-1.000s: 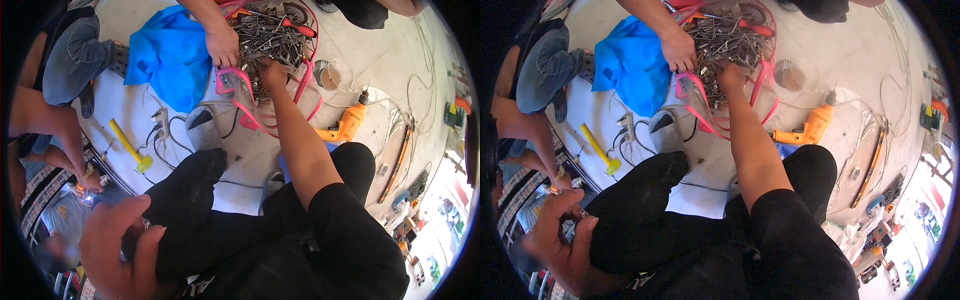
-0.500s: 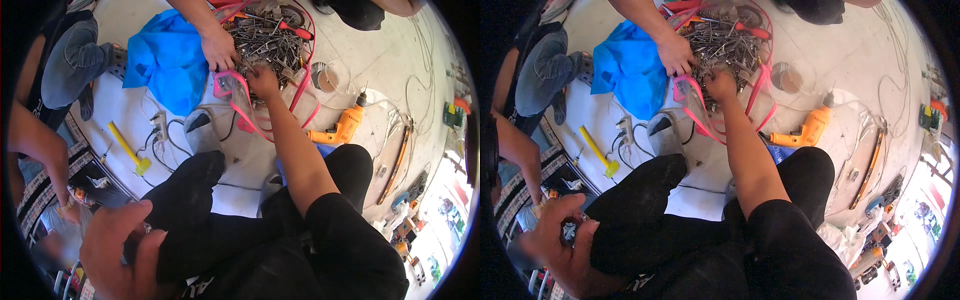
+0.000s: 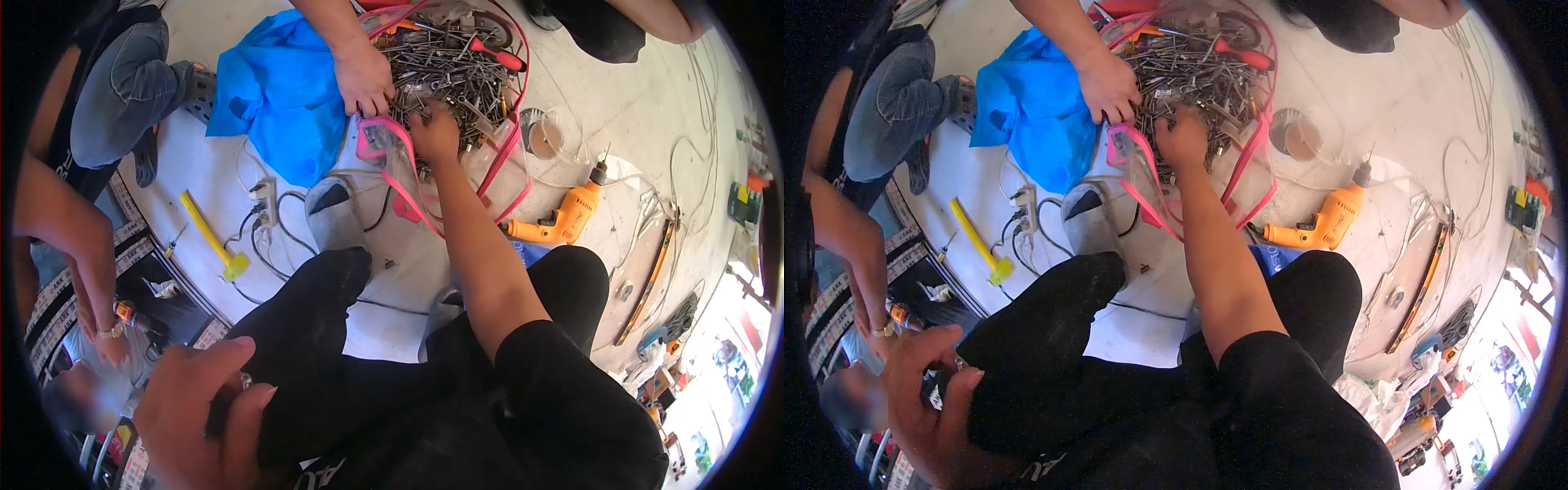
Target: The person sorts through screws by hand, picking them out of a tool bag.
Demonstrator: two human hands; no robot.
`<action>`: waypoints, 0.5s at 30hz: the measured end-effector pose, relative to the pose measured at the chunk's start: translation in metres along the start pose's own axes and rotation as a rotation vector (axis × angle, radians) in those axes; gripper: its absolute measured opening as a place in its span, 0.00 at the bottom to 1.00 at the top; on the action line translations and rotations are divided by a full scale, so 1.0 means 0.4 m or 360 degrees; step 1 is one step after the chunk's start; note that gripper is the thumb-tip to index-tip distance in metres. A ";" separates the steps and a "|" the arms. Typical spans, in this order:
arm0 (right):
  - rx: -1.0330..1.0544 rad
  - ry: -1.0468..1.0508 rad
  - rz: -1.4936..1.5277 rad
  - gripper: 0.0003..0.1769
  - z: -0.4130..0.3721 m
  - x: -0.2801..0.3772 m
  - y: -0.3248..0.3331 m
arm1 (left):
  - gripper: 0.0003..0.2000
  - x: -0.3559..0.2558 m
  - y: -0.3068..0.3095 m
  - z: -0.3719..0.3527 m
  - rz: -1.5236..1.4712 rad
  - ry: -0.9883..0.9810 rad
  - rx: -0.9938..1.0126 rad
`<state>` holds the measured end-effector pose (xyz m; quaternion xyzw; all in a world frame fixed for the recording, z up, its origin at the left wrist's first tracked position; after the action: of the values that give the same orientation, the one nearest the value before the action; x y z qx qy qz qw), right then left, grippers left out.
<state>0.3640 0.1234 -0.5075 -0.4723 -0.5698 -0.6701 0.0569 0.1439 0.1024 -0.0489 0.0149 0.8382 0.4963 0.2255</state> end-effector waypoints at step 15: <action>-0.0442 -0.0815 0.0120 0.47 -0.140 -0.072 0.094 | 0.13 0.019 -0.001 -0.025 -0.0116 0.0000 0.0066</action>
<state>0.3709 0.0515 -0.4957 -0.6501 -0.4505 -0.5981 -0.1289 0.1333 0.0958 -0.0479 -0.0110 0.8483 0.4703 0.2432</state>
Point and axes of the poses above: each hand's wrist, its own z-axis towards the middle knuckle, its own y-axis out of the back of the hand, x = y × z, the point moved 9 cm from there along z, towards the middle knuckle, and after that the axes turned 1 degree about z, right-handed, at the moved point
